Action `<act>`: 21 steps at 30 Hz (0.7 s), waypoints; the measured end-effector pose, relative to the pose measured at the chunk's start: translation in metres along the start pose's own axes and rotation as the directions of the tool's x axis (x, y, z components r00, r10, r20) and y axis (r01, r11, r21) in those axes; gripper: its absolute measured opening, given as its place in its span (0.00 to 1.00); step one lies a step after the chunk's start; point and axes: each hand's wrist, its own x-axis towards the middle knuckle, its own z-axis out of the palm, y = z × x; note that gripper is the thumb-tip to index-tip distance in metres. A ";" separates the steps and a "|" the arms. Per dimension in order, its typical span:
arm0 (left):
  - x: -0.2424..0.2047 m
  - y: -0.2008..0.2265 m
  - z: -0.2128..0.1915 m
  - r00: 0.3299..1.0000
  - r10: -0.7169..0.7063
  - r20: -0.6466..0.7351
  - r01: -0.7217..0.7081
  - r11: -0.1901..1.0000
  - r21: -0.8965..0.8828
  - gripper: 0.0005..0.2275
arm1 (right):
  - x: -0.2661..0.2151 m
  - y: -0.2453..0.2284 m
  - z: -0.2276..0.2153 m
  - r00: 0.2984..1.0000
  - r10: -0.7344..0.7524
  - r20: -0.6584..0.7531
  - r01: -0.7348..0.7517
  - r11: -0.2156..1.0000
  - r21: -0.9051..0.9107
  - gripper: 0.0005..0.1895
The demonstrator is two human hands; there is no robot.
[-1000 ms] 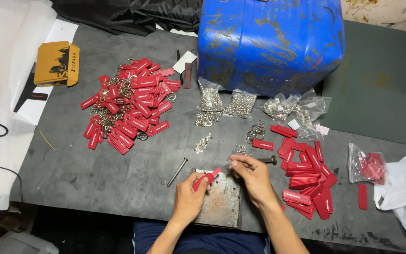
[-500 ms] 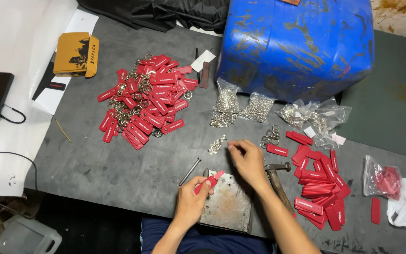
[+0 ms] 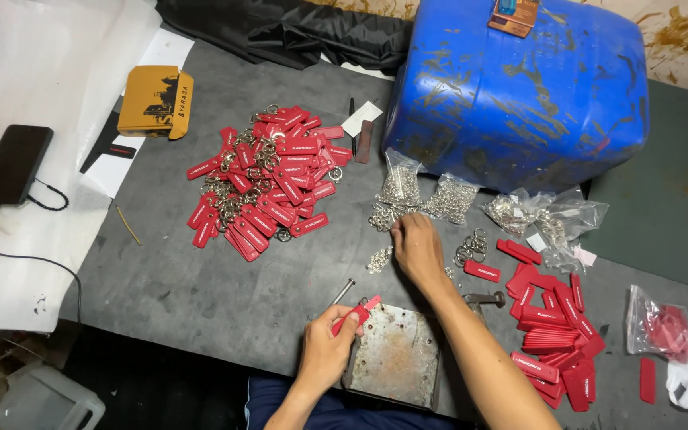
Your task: Assembling red plastic tags by attaching metal chains and securing them with a hammer
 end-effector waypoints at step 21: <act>-0.018 0.013 0.011 0.995 -0.037 0.097 0.042 0.998 -0.047 0.08 | -0.131 -0.034 -0.079 0.933 0.266 0.242 -0.355 0.578 0.735 0.07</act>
